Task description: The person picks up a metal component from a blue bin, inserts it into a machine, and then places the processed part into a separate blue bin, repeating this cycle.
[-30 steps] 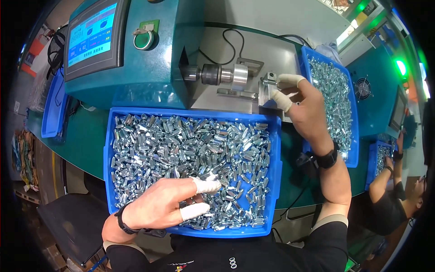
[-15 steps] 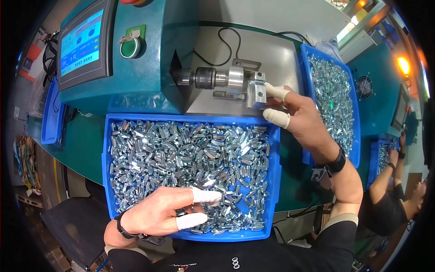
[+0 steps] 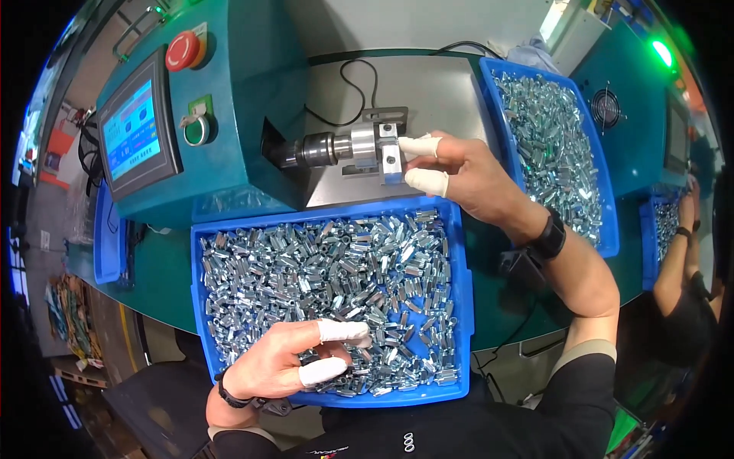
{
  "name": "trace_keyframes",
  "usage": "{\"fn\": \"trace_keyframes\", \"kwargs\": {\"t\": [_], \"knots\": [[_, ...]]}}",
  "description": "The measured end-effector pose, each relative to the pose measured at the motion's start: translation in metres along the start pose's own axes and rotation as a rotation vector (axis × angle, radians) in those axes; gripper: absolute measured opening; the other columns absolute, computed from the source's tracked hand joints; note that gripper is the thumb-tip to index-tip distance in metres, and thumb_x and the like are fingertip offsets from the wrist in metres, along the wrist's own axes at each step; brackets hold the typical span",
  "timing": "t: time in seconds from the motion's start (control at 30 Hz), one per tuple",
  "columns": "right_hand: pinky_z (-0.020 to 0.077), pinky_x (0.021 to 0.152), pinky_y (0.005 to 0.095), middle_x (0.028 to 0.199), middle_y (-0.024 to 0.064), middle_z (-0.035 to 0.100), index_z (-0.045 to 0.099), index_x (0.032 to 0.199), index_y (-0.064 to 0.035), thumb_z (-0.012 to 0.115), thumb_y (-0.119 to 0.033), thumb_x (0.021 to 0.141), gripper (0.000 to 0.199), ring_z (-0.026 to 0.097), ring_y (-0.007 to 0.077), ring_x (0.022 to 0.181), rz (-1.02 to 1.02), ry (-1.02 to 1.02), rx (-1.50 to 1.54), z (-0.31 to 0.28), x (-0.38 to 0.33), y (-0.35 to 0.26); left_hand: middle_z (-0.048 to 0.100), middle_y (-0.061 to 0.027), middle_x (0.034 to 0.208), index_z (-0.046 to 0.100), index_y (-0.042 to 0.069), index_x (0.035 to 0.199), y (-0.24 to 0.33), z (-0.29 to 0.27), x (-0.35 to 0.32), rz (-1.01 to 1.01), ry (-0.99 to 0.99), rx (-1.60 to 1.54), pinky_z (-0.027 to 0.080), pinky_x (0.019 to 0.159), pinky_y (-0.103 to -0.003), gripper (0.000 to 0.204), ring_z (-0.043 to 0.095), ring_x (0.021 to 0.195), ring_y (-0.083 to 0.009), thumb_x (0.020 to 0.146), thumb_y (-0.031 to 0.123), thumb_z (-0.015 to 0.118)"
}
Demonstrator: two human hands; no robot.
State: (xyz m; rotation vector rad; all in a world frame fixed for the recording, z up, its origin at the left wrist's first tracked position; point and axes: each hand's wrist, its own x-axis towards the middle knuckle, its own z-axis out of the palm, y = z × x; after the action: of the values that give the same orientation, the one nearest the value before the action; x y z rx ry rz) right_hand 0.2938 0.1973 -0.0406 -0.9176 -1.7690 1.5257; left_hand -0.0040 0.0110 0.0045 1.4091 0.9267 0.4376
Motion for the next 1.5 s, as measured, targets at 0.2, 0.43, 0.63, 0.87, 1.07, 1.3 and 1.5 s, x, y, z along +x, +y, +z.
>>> {"fn": "trace_keyframes", "kwargs": {"t": [0.2, 0.43, 0.63, 0.87, 1.07, 1.3, 1.5], "knots": [[0.0511, 0.092, 0.026, 0.117, 0.0042, 0.058, 0.058, 0.142, 0.0043, 0.073, -0.005, 0.095, 0.05, 0.065, 0.0154, 0.11, 0.015, -0.002, 0.019, -0.001, -0.001, 0.001, 0.073, -0.0189, 0.122, 0.061, -0.001, 0.139, 0.0, -0.001, -0.002, -0.057, 0.024, -0.065, 0.059, 0.089, -0.036, 0.047, 0.075, 0.1, -0.0252, 0.092, 0.0, 0.067], [0.0518, 0.093, 0.0265, 0.118, 0.005, 0.057, 0.058, 0.141, 0.0067, 0.074, -0.004, 0.094, 0.052, 0.065, 0.0154, 0.11, -0.004, -0.021, 0.032, 0.001, 0.0, 0.0, 0.073, -0.0193, 0.122, 0.061, -0.002, 0.139, -0.002, -0.002, -0.004, -0.038, 0.026, -0.036, 0.059, 0.09, -0.036, 0.046, 0.075, 0.1, -0.025, 0.093, 0.001, 0.066], [0.052, 0.091, 0.0261, 0.118, 0.0055, 0.056, 0.058, 0.141, 0.0066, 0.074, -0.005, 0.094, 0.051, 0.065, 0.0151, 0.108, -0.091, -0.073, -0.107, -0.005, 0.002, 0.004, 0.073, -0.019, 0.122, 0.061, -0.001, 0.139, 0.0, -0.002, -0.001, -0.024, 0.021, -0.033, 0.059, 0.09, -0.036, 0.046, 0.075, 0.101, -0.025, 0.093, 0.002, 0.066], [0.0538, 0.076, 0.0256, 0.106, 0.0056, 0.067, 0.061, 0.137, 0.005, 0.073, -0.012, 0.096, 0.045, 0.067, 0.0137, 0.096, 0.011, 0.025, -0.049, 0.001, 0.005, -0.005, 0.073, -0.0174, 0.122, 0.06, 0.0, 0.141, -0.001, 0.002, 0.0, 0.002, 0.044, -0.034, 0.058, 0.09, -0.036, 0.045, 0.075, 0.101, -0.0237, 0.096, 0.004, 0.065], [0.0526, 0.065, 0.0247, 0.096, 0.0045, 0.073, 0.065, 0.131, 0.0021, 0.07, -0.017, 0.098, 0.038, 0.068, 0.0117, 0.087, 0.145, 0.232, -0.048, -0.012, 0.005, -0.001, 0.072, -0.0162, 0.124, 0.059, 0.0, 0.141, 0.0, 0.006, -0.001, 0.01, 0.064, -0.044, 0.057, 0.092, -0.036, 0.044, 0.074, 0.101, -0.022, 0.098, 0.005, 0.064], [0.057, 0.069, 0.0419, 0.089, 0.0191, 0.074, 0.067, 0.124, -0.0004, 0.071, -0.039, 0.092, 0.05, 0.072, 0.0312, 0.079, -0.042, 0.288, -0.838, 0.001, 0.017, -0.034, 0.072, -0.0146, 0.124, 0.059, 0.001, 0.141, -0.003, 0.014, -0.009, -0.012, 0.067, -0.064, 0.057, 0.092, -0.035, 0.043, 0.072, 0.101, -0.0202, 0.099, 0.008, 0.065], [0.0563, 0.079, 0.0492, 0.085, 0.0229, 0.073, 0.066, 0.125, -0.0023, 0.068, -0.04, 0.089, 0.053, 0.07, 0.0428, 0.084, -0.043, 0.323, -1.198, 0.011, 0.024, -0.047, 0.072, -0.012, 0.123, 0.06, 0.001, 0.141, -0.001, 0.017, -0.004, -0.037, 0.103, -0.074, 0.056, 0.091, -0.033, 0.042, 0.071, 0.099, -0.0175, 0.101, 0.011, 0.065]]}}
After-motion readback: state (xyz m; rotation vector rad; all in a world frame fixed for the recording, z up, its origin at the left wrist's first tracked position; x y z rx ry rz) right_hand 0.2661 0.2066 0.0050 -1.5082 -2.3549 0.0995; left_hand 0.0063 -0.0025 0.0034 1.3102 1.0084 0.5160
